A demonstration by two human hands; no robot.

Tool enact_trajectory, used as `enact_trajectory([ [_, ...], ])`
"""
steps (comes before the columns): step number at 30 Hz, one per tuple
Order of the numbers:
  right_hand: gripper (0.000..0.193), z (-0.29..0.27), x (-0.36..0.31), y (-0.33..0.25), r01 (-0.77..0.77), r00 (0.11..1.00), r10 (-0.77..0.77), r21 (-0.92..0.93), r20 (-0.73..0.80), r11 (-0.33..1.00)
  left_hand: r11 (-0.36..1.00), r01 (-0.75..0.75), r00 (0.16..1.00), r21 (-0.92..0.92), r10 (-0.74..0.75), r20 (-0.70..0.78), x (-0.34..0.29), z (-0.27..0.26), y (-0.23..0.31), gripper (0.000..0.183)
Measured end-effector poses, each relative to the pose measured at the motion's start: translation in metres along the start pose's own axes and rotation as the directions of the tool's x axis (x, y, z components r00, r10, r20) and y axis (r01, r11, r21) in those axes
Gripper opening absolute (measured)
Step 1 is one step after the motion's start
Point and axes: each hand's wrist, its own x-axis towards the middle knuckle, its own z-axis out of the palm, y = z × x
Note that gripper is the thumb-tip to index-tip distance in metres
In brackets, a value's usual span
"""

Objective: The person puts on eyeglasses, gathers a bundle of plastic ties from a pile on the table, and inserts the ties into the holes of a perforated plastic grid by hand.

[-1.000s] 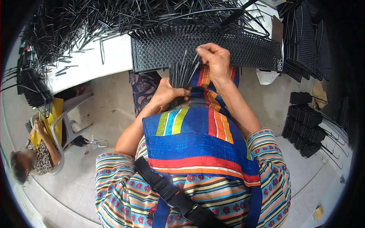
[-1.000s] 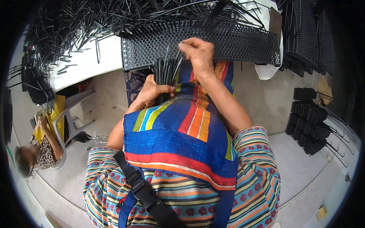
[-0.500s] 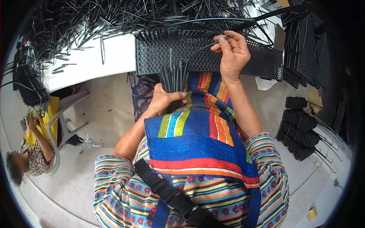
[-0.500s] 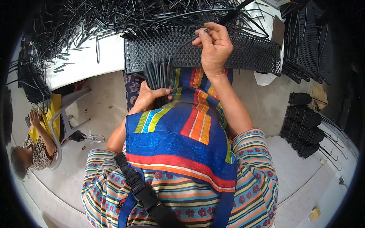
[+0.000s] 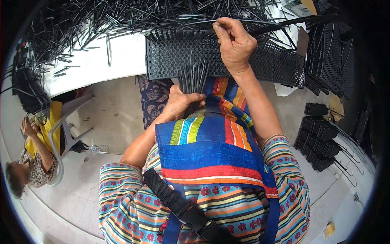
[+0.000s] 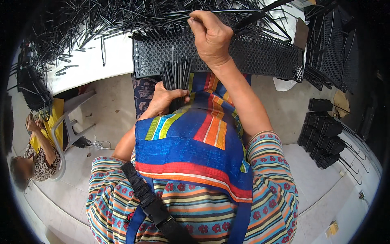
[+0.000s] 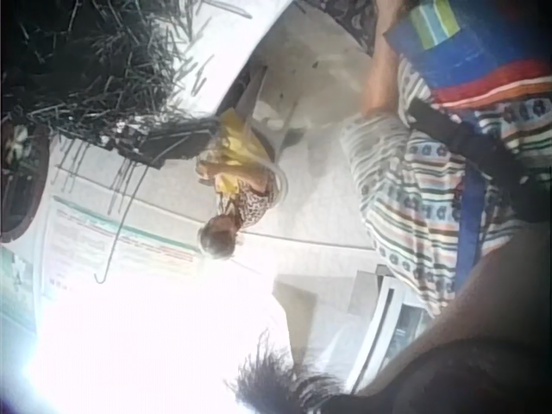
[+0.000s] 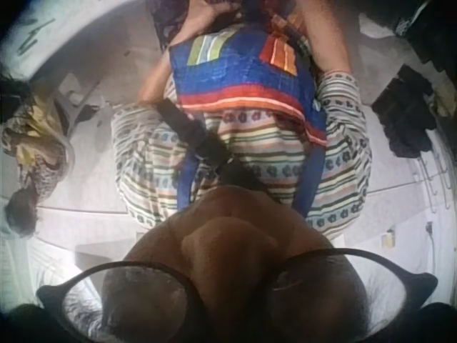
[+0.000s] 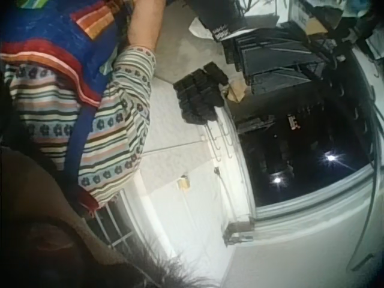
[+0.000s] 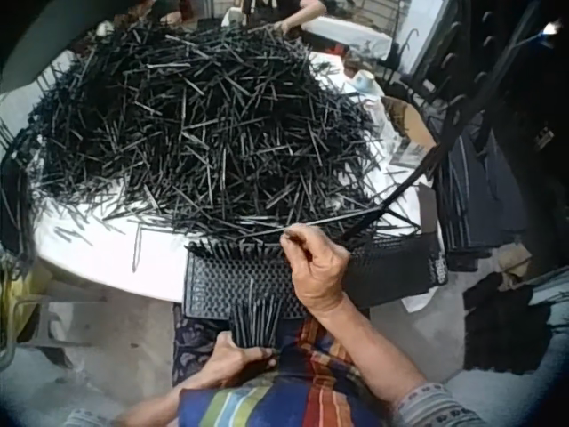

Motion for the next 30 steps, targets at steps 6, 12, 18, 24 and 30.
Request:
enact_trajectory([
  [6, 0.014, 0.004, -0.004, 0.006, 0.258, 0.954, -0.197, -0.291, 0.224, 0.921, 1.000, 0.014, 1.000, 0.024, -0.014, -0.005, 0.002, 0.001, 0.002, 0.007],
  [12, 0.019, -0.010, -0.015, -0.013, 0.134, 0.972, -0.075, -0.266, 0.222, 0.955, 1.000, 0.011, 1.000, 0.005, -0.012, 0.023, -0.002, -0.001, 0.002, 0.009],
  [18, 0.008, -0.019, -0.029, -0.011, -0.566, 0.752, 0.441, 0.136, 0.491, 0.813, 0.988, -0.068, 0.988, 0.142, 0.047, 0.146, 0.002, 0.000, -0.003, 0.010],
  [24, 0.004, -0.028, -0.006, -0.005, -0.400, 0.902, 0.431, 0.430, 0.028, 0.809, 0.985, -0.034, 0.998, 0.168, 0.024, 0.064, 0.001, -0.006, -0.009, 0.008],
  [30, 0.007, -0.019, -0.010, 0.001, -0.258, 0.953, 0.294, 0.304, -0.079, 0.917, 0.995, -0.090, 0.996, -0.046, 0.088, -0.026, -0.013, 0.004, 0.003, 0.008],
])
